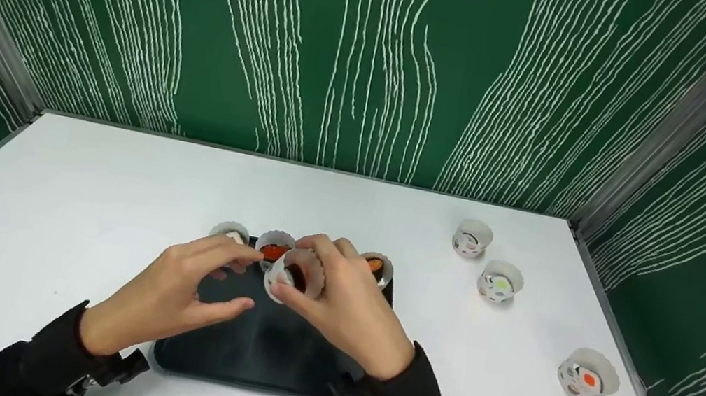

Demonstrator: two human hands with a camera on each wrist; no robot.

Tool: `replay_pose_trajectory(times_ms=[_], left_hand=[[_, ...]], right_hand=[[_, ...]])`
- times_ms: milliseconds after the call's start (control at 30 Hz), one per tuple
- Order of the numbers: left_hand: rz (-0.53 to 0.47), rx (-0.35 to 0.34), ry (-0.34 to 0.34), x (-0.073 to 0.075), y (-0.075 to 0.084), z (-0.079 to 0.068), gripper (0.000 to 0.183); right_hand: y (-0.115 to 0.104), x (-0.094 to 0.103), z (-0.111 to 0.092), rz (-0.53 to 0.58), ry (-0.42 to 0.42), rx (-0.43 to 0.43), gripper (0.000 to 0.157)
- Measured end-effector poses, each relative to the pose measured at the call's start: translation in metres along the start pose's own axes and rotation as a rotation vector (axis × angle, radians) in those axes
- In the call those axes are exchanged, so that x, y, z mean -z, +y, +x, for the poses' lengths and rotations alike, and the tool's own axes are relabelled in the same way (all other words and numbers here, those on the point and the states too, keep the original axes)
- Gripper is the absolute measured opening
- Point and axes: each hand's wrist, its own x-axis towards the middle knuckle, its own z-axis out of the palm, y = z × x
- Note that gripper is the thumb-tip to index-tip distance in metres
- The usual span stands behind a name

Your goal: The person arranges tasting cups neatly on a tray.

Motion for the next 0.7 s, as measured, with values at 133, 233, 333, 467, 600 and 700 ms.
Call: replay_pose_trajectory(times_ms=[133,233,333,467,600,700], left_hand=[[-0.043,-0.006,-0.017,-0.0022,0.0005,0.0002,0.048],[-0.077,-0.003,-0.018,-0.0036,0.0006,0.0001,0.045],[-0.099,-0.003,-0.007,-0.005,0.001,0.0007,0.043],[-0.116,-0.016,0.015,-0.0066,0.0007,0.0013,0.042],[-0.12,-0.025,0.025,-0.0077,-0.0013,0.0015,0.046],[-0.12,-0.016,0.017,-0.0066,-0.0025,0.0013,0.051]], right_hand=[[-0.0026,-0.0039,0.0007,0.01,-0.015,0.031,0.055],[-0.0039,-0.0065,0.0007,0.019,-0.033,0.053,0.056],[-0.0052,-0.008,0.0003,0.041,-0.05,0.067,0.057],[-0.0063,-0.0087,-0.0004,0.078,-0.072,0.063,0.061],[-0.006,-0.0075,-0.0015,0.099,-0.105,0.053,0.067],[-0.0047,-0.0062,-0.0013,0.126,-0.135,0.046,0.069]])
